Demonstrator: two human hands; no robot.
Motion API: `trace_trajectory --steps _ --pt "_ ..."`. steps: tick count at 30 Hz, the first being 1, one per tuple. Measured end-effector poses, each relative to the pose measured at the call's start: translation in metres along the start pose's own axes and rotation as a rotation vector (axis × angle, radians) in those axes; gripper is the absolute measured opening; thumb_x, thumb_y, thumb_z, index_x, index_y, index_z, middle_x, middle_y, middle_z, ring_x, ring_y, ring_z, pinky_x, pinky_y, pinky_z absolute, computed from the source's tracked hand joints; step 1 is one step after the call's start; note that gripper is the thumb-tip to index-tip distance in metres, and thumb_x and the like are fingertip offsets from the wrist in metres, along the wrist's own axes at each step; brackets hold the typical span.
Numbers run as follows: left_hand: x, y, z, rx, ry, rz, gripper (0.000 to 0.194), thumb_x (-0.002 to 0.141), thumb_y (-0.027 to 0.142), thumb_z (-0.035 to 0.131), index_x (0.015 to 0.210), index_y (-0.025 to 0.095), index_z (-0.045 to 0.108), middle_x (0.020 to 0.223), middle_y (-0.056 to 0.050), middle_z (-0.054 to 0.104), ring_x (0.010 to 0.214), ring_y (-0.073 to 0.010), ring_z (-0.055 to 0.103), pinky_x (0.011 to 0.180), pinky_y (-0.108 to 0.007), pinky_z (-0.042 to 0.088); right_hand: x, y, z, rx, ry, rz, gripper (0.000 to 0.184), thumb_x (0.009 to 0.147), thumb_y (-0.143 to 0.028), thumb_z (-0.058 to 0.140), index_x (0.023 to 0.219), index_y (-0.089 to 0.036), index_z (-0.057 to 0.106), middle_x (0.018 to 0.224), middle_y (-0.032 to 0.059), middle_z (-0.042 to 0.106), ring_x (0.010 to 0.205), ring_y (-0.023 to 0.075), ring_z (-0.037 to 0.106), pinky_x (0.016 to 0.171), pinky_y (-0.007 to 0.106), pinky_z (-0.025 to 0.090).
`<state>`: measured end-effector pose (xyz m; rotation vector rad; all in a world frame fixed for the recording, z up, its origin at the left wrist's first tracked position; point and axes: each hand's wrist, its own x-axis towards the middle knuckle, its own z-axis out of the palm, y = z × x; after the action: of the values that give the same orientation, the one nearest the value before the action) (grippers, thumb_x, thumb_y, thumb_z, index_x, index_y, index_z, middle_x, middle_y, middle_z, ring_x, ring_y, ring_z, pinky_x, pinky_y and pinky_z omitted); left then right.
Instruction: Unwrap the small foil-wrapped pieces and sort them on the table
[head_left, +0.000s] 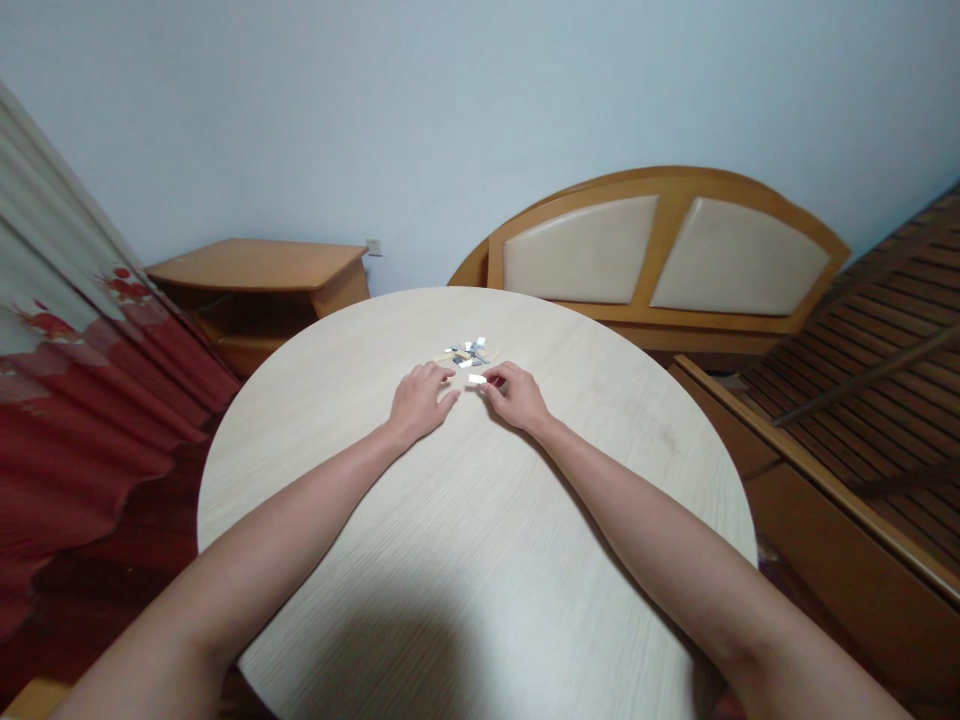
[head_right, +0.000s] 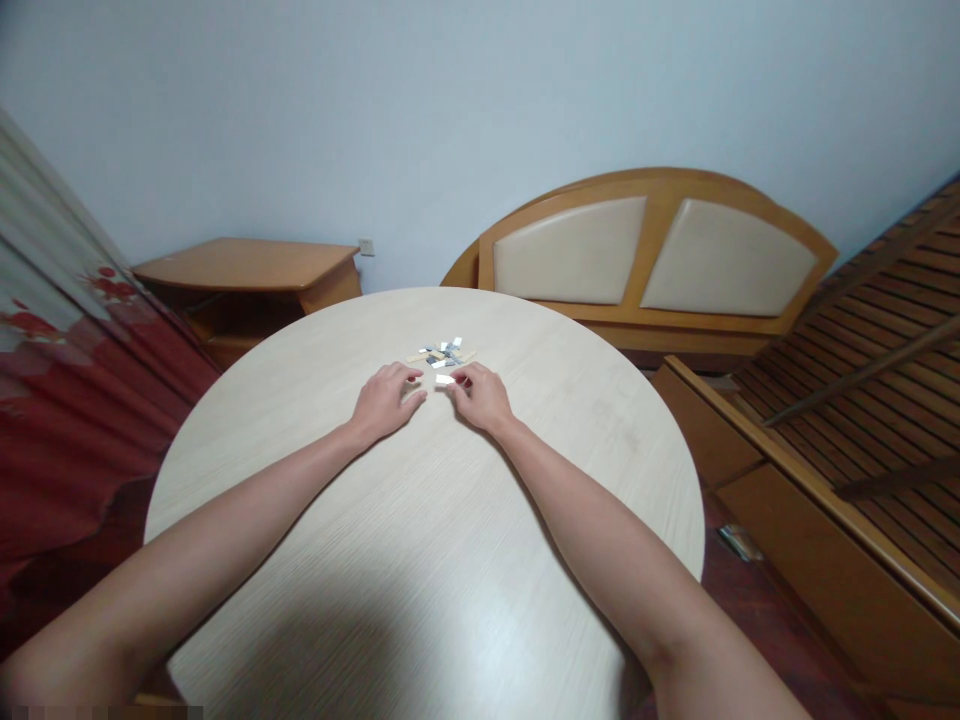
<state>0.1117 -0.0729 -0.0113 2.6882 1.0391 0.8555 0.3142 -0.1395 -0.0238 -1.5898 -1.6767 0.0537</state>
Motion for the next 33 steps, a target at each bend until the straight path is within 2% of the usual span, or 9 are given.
trace_trajectory --steps 4,11,16,21,27,30,33 --pt "0.0 -0.003 0.004 0.055 -0.045 -0.009 0.029 0.092 0.033 0.064 0.118 0.02 0.067 0.118 -0.011 0.066 0.114 -0.0307 0.057 0.094 -0.043 0.046 0.0 -0.004 -0.005 -0.178 -0.044 0.121 0.016 0.086 -0.027 0.063 0.094 -0.018 0.074 0.097 0.0079 0.071 0.091 0.0222 0.061 0.086 0.034 0.046" --pt "0.0 -0.006 0.006 0.028 -0.114 -0.011 0.024 0.094 0.033 0.061 0.109 0.018 0.073 0.112 -0.012 0.066 0.109 -0.0281 0.058 0.096 -0.042 0.048 -0.002 -0.012 -0.008 -0.33 -0.085 0.238 0.023 0.089 -0.032 0.058 0.098 -0.017 0.075 0.11 0.0136 0.068 0.105 0.0282 0.059 0.092 0.04 0.042" --pt "-0.001 -0.002 0.003 -0.019 -0.128 0.002 0.024 0.094 0.028 0.06 0.111 0.018 0.073 0.114 -0.011 0.069 0.112 -0.0277 0.06 0.098 -0.042 0.05 -0.004 -0.016 -0.007 -0.349 -0.106 0.259 0.027 0.091 -0.032 0.056 0.104 -0.016 0.074 0.116 0.0152 0.067 0.112 0.032 0.058 0.096 0.044 0.041" --pt "-0.002 0.0 0.0 -0.067 -0.132 -0.005 0.022 0.094 0.027 0.06 0.11 0.02 0.073 0.117 -0.009 0.071 0.116 -0.0273 0.06 0.098 -0.041 0.052 0.001 -0.01 -0.007 -0.332 -0.078 0.298 0.039 0.095 -0.027 0.045 0.126 -0.013 0.065 0.127 0.0174 0.066 0.118 0.0329 0.057 0.099 0.046 0.042" --pt "-0.002 -0.001 0.001 -0.068 -0.147 -0.012 0.022 0.094 0.026 0.06 0.112 0.02 0.072 0.118 -0.009 0.07 0.116 -0.0278 0.06 0.098 -0.042 0.053 0.023 0.009 -0.005 -0.467 -0.185 0.229 0.053 0.092 -0.017 0.041 0.145 -0.018 0.051 0.156 0.0133 0.047 0.135 0.0336 0.045 0.104 0.05 0.039" --pt "-0.002 -0.002 0.002 -0.078 -0.137 -0.014 0.022 0.094 0.026 0.061 0.112 0.021 0.072 0.119 -0.009 0.07 0.116 -0.0276 0.061 0.098 -0.042 0.053 0.033 0.017 -0.004 -0.522 -0.252 0.177 0.052 0.093 -0.017 0.041 0.143 -0.021 0.054 0.16 0.0115 0.042 0.139 0.0345 0.04 0.105 0.054 0.037" --pt "-0.002 -0.002 0.002 -0.084 -0.136 -0.015 0.023 0.093 0.027 0.061 0.113 0.02 0.071 0.119 -0.009 0.07 0.117 -0.0276 0.061 0.098 -0.042 0.053 0.037 0.02 -0.004 -0.547 -0.228 0.231 0.043 0.095 -0.018 0.041 0.131 -0.02 0.064 0.149 0.0147 0.053 0.131 0.0346 0.046 0.1 0.051 0.039"
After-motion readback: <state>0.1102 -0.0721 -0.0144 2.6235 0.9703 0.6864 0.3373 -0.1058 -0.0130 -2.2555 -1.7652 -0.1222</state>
